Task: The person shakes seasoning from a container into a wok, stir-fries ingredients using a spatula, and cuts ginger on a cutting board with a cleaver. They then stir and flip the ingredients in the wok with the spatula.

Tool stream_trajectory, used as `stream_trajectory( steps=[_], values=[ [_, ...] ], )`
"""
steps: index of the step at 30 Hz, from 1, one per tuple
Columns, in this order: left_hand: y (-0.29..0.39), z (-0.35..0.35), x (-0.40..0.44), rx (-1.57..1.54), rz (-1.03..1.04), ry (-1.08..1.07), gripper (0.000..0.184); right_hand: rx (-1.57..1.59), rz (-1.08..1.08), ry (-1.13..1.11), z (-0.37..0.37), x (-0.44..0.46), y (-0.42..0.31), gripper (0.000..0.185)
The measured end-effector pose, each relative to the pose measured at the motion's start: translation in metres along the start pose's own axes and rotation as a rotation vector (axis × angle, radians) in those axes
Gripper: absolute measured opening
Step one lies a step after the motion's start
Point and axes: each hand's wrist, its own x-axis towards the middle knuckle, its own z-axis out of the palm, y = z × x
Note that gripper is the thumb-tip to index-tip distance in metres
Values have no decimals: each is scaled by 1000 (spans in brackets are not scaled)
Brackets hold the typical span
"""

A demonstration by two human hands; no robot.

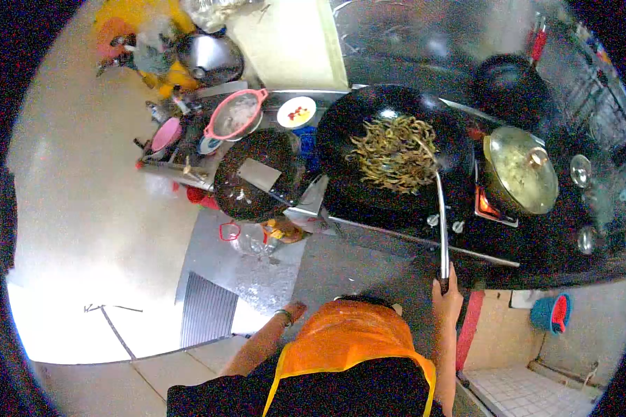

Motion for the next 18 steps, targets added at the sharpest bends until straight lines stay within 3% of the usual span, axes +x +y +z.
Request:
stream_trajectory(
  steps=[5, 8, 13, 16, 18],
  values=[
    [14, -14, -2, -482, -232, 110, 36, 114, -49, -44, -8, 7, -10, 55],
    [21, -8, 2, -494, -210, 137, 37, 72, -35, -88, -8, 11, 3, 57],
    [-33, 83, 50, -469, -105, 128, 37, 81, 61, -157, -3, 10, -3, 53],
    [-29, 94, 18, -401, -160, 210, 33, 137, 85, -172, 6, 9, -1, 55],
    [-26, 96, 6, -472, -197, 144, 31, 131, 87, -167, 9, 10, 2, 53]
  ],
)
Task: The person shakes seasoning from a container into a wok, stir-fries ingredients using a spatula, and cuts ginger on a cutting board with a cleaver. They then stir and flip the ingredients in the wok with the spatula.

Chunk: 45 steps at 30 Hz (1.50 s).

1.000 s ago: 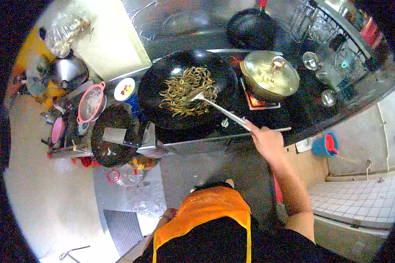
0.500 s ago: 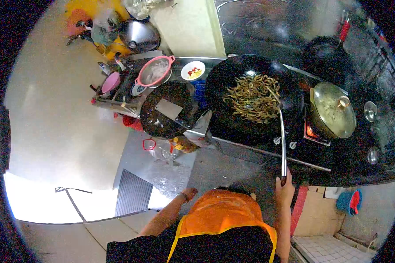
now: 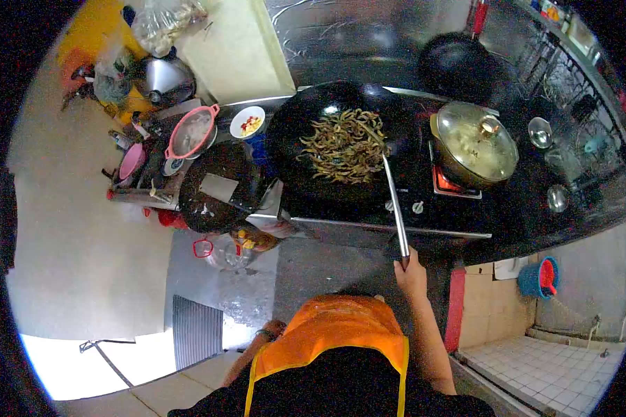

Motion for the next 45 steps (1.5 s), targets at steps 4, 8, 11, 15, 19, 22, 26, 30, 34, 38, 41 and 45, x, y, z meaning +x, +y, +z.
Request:
stream_trajectory(
  steps=[4, 8, 11, 15, 19, 22, 26, 30, 34, 38, 41, 45],
  values=[
    [4, -2, -9, -12, -6, -56, 31, -2, -26, -19, -8, 0, -5, 50],
    [36, -18, -27, -36, -17, -2, 34, -18, -5, -37, -8, 5, 1, 46],
    [29, -7, 3, -50, 24, -19, 36, -3, 8, -24, -8, 6, 1, 43],
    [56, -22, -3, -174, -21, -37, 36, 32, 13, -4, -5, 6, 1, 38],
    [56, -23, 2, -128, 57, 26, 35, 46, 3, 9, -4, 7, 2, 37],
    [42, -16, 12, -29, 58, 69, 35, 60, -22, 26, -2, 9, 7, 36],
    [65, -30, -13, -117, -106, -29, 34, 30, 27, -20, -6, 12, 5, 35],
    [48, -14, 0, 28, 5, -52, 33, 28, 4, -6, -5, 14, 10, 35],
    [38, -2, 13, 136, 115, -19, 35, 1, 27, -57, -7, 16, 11, 42],
    [61, -16, 4, -27, -18, -88, 37, 38, 12, -42, -6, 16, 13, 41],
    [56, -13, 18, 100, 47, -51, 37, 35, 25, -44, -7, 16, 10, 38],
    [59, -14, 29, 187, 49, -106, 38, 22, 36, -27, -4, 17, 12, 41]
  ],
)
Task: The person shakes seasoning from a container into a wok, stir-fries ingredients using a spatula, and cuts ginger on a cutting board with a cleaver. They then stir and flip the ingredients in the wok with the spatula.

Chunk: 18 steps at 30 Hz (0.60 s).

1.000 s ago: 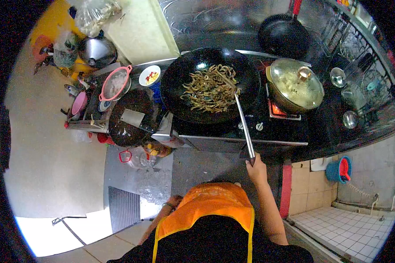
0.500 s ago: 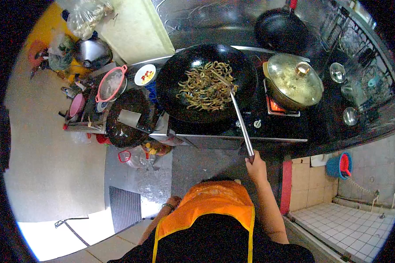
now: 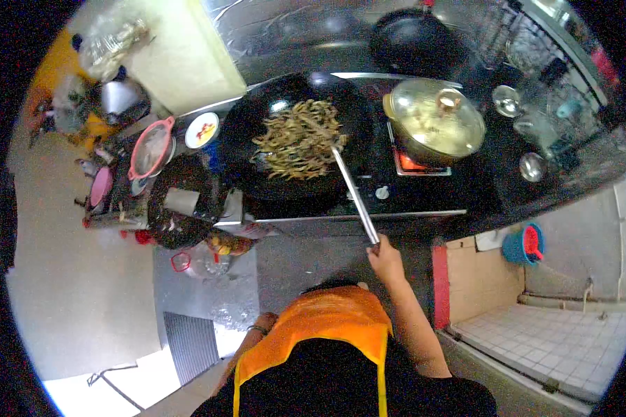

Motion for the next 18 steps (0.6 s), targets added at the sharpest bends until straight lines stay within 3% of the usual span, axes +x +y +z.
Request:
stream_trajectory(
  steps=[2, 5, 7, 9, 12, 14, 18],
  values=[
    [-18, 11, 12, 39, 85, 24, 38, 43, 36, -21, -5, -3, -8, 41],
    [27, -23, -38, -36, 3, 110, 36, 59, 13, -2, -1, -3, -1, 40],
    [18, -19, -28, -40, 6, 50, 35, -31, 66, -77, -3, 1, -2, 39],
    [0, -8, -14, -89, 25, 25, 34, 12, -22, 20, -7, -6, -9, 39],
    [-12, -2, -18, -254, 228, 203, 34, 5, -197, 179, -29, -6, -50, 41],
    [2, -8, -32, -134, 190, 202, 34, -99, -374, 303, -38, 11, -71, 43],
    [14, -21, -22, -99, 251, 147, 33, -188, -429, 278, -36, 41, -105, 38]
  ],
)
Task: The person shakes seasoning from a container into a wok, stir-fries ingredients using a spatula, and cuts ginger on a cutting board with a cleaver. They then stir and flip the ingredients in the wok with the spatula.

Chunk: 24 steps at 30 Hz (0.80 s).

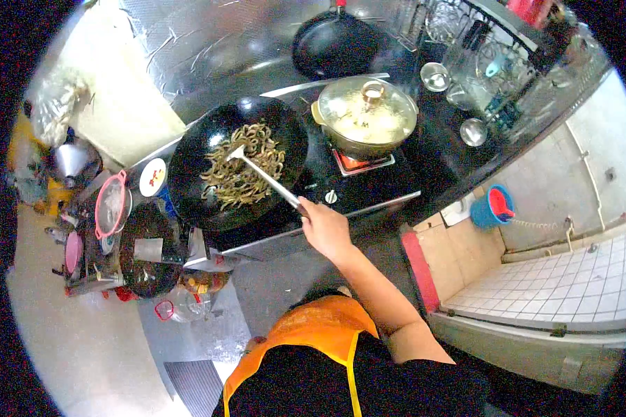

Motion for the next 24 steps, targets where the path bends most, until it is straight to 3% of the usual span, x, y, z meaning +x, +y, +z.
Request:
stream_trajectory(
  steps=[4, 5, 7, 10, 11, 12, 14, 16, 18, 20, 22, 24],
  values=[
    [-27, 8, 18, 73, 117, -63, 31, 68, -32, -13, 4, 12, -18, 28],
    [-45, 19, 30, 179, 168, -54, 29, 135, -14, -54, 1, 10, -20, 30],
    [-60, 15, 39, 101, 75, -140, 29, 244, -6, -95, -3, 2, -15, 37],
    [-26, 11, 43, 169, 18, -184, 24, 391, -14, -116, -7, -3, -8, 55],
    [-8, -11, 41, 237, 15, -182, 22, 315, 10, -266, -13, 0, -6, 64],
    [34, -43, 35, 303, 13, -172, 21, 305, 5, -278, -23, 1, -7, 66],
    [141, -100, 4, -414, -190, -217, 15, 412, 88, -470, -36, 5, 10, 67],
    [277, -178, -45, -457, 38, -186, 9, 514, 114, -417, -45, -3, 51, 56],
    [396, -245, -70, -293, 609, 269, 6, 542, 150, -435, -43, -11, 120, 47],
    [512, -290, -63, -19, 837, 417, 7, 324, 113, -381, -22, -18, 172, 39],
    [595, -302, -37, 248, 812, 571, 6, 225, 60, -369, -13, -7, 189, 33],
    [656, -299, -17, 199, 915, 652, 6, 240, 6, -409, 5, 28, 171, 28]
  ],
)
